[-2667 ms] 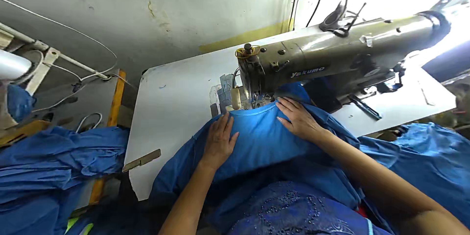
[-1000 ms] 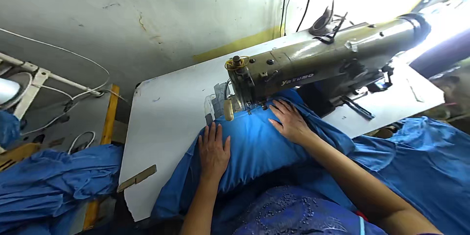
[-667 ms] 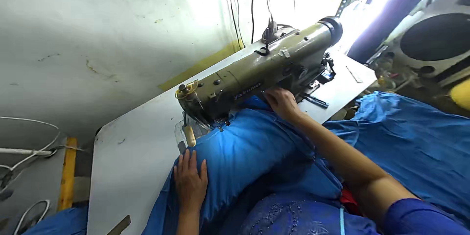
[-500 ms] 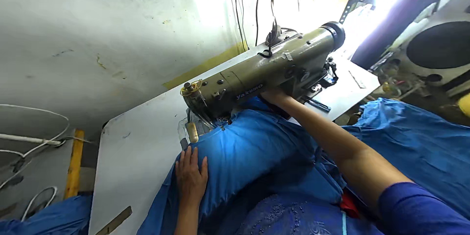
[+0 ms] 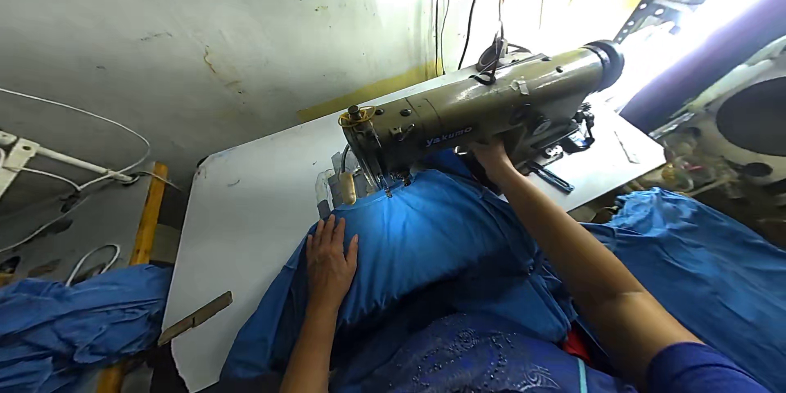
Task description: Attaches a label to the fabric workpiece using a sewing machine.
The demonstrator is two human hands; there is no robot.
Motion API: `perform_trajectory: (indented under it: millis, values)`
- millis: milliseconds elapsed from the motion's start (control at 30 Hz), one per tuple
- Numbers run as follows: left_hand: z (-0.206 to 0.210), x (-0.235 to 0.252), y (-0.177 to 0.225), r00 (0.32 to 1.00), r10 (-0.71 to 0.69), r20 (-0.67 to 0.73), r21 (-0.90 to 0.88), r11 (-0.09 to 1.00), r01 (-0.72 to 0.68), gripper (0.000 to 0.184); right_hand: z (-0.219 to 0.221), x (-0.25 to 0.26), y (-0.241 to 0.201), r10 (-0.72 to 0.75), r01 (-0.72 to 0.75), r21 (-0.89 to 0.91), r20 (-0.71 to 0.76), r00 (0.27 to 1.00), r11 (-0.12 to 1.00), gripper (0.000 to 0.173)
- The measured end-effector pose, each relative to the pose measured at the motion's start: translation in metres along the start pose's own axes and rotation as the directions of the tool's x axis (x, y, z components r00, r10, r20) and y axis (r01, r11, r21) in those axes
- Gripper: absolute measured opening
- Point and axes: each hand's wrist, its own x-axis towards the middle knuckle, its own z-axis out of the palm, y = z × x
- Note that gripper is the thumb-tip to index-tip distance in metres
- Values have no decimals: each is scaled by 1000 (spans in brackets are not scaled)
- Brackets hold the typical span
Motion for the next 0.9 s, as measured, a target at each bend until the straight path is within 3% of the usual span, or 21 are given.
perform_trajectory:
  millis: [67,233,367,433,500,633,767,900]
  values:
    - [-1,-1,0,1000,5,9,-1,1000,-5,52,1,4,7,1,1,107,-25,1000,994,29]
    - [0,-1,-2,1000,-1,18,12,1000,0,51,1,11,8,14,-12,152,-14,1000,988,30]
    - [0,-1,10,993,98,-65,-20,995,-99,40,2,-10,10,-34,-23,371,147,988,928,7]
    - [-7,5,41,978,181,-104,-126,973,-193,32,2,-28,10,-38,-58,396,229,973,916,9]
    - [-10,13,81,974,202,-99,-354,908,-224,31,4,-51,8,-22,-89,379,280,960,921,11]
    - [-1,44,134,995,102,-3,-743,665,-71,37,11,-81,6,-80,-55,347,363,928,936,7]
    - [21,60,149,994,55,-90,-782,615,-105,15,11,-86,6,-91,-63,353,403,910,933,7]
    - [26,49,124,988,111,-109,-776,611,-155,13,-4,-57,3,-46,-44,245,347,937,968,14]
